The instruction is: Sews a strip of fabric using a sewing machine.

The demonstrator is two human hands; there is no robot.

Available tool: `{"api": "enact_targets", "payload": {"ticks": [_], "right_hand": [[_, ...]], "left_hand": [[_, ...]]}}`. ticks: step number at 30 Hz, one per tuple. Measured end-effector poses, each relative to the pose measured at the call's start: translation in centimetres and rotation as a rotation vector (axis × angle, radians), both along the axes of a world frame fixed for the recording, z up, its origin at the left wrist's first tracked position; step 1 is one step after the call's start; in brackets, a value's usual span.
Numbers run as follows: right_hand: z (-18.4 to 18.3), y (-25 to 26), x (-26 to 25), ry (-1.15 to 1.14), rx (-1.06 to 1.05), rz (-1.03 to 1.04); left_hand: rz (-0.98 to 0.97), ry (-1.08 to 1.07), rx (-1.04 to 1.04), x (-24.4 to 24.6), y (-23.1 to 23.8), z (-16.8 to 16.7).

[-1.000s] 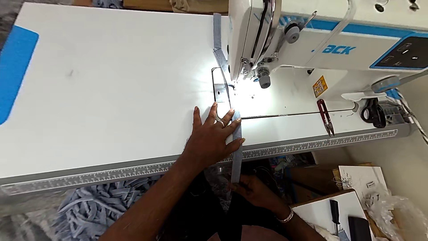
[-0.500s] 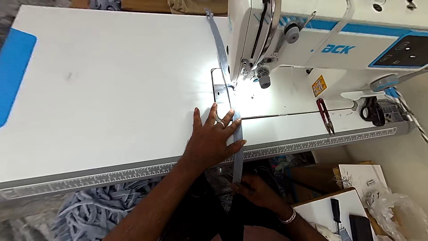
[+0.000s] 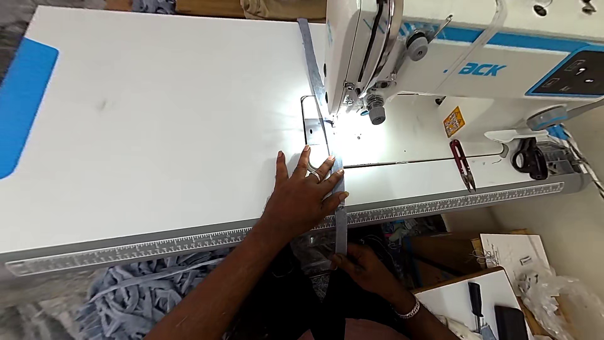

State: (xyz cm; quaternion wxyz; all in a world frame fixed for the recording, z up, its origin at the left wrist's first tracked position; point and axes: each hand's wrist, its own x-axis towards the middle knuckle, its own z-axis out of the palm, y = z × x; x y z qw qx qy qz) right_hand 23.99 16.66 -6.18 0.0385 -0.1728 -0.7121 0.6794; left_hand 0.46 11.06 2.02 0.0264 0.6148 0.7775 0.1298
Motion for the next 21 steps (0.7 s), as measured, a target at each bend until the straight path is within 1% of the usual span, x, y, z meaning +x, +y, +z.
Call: {"api": "enact_targets", "payload": {"ticks": [7,13,15,17,18,19,20,21], "right_hand": [[-0.3,-0.1,0.2,-0.029,-0.026,0.037],[-0.4,-0.3,0.1,-0.053,-0.010,0.040],[-0.1,0.1,0.2,-0.091,0.023,0.085],[2.2,1.9,0.4,-0.216,0.174,0.243],[4.4,3.5,0.6,-0.281,0.281,0.313],[7.0,5.3,1.0,-0.327,0.386,0.305],[9.7,7.4,1.6,-0.342,0.499,0.209],[12.4,9.6,2.2,-0.355,0.618,0.056]], "left_hand": [[0.085,0.016,-0.072,-0.5,1.0,0.6],[0.170,0.027,-0.082,-3.0,3.6,0.9],[0.192,0.035,-0.106,-4.0,4.6,0.9],[0.210,0.019,-0.123,-5.0,5.4,1.1],[0.211,0.011,-0.122,-5.4,5.7,1.2],[0.213,0.007,-0.120,-5.7,5.8,1.3],[0.209,0.002,-0.121,-5.8,5.9,1.5],[0.203,0.002,-0.121,-5.9,6.0,1.5]]}}
